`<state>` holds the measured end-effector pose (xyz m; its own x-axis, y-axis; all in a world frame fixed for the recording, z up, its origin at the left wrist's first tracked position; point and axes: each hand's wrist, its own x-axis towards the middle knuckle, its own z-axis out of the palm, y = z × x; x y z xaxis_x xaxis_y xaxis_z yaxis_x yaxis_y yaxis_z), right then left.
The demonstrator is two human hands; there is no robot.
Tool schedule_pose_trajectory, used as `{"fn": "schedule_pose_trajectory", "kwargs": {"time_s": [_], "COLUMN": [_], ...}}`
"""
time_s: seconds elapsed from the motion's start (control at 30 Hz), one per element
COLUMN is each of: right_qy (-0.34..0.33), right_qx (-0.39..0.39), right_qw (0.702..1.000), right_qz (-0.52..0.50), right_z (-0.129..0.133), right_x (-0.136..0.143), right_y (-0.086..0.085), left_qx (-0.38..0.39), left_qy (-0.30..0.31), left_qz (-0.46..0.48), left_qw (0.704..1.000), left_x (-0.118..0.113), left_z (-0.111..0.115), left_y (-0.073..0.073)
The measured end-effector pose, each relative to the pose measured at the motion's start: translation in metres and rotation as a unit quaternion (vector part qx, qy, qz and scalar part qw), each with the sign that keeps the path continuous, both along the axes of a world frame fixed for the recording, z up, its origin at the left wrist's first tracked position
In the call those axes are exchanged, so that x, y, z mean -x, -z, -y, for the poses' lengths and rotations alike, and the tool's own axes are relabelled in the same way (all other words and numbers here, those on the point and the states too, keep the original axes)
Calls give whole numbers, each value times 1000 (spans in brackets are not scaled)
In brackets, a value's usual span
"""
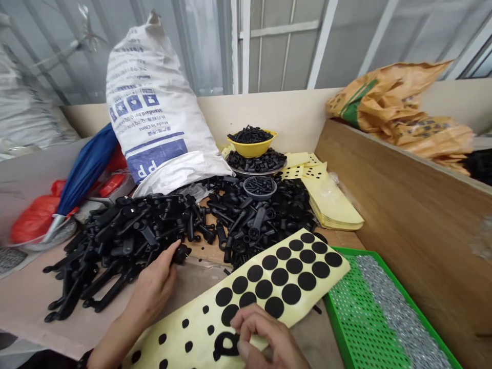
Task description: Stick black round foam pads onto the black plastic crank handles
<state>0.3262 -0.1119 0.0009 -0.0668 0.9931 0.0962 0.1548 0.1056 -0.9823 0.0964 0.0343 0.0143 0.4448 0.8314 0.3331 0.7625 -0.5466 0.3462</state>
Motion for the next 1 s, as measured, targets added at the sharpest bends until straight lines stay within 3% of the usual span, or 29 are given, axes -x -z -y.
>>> {"fn": "schedule_pose_trajectory", "kwargs": {"time_s": [0.07, 0.13, 0.2, 0.27, 0.33, 0.5, 0.8, 1.0], "right_qy": [13, 25, 39, 50, 56, 60, 38, 33], "right_qx": [15, 32, 49, 66, 83, 111, 130, 150], "right_qw": [999, 997, 993, 989, 985, 981, 984, 983], "right_qz": [-37, -71, -98, -121, -139, -146, -112, -103], "right_z": [-3, -6, -9, -12, -14, -15, -18, -20], "right_x": [0, -1, -1, -1, -1, -1, 0, 2], "right_y": [-8, -14, -18, -19, -17, -9, -10, -9], "left_qx": [177, 351, 460, 509, 525, 512, 480, 517], "left_qy": [16, 43, 71, 90, 95, 68, 89, 161], "left_qz": [138, 244, 299, 302, 280, 237, 205, 207], "left_qw": [974, 903, 833, 801, 798, 823, 848, 815], "left_x": [-7, -20, -32, -41, -45, -46, -44, -45], "left_z": [13, 29, 42, 51, 56, 59, 63, 60], "left_y": [-7, -13, -16, -15, -14, -14, -17, -14]}}
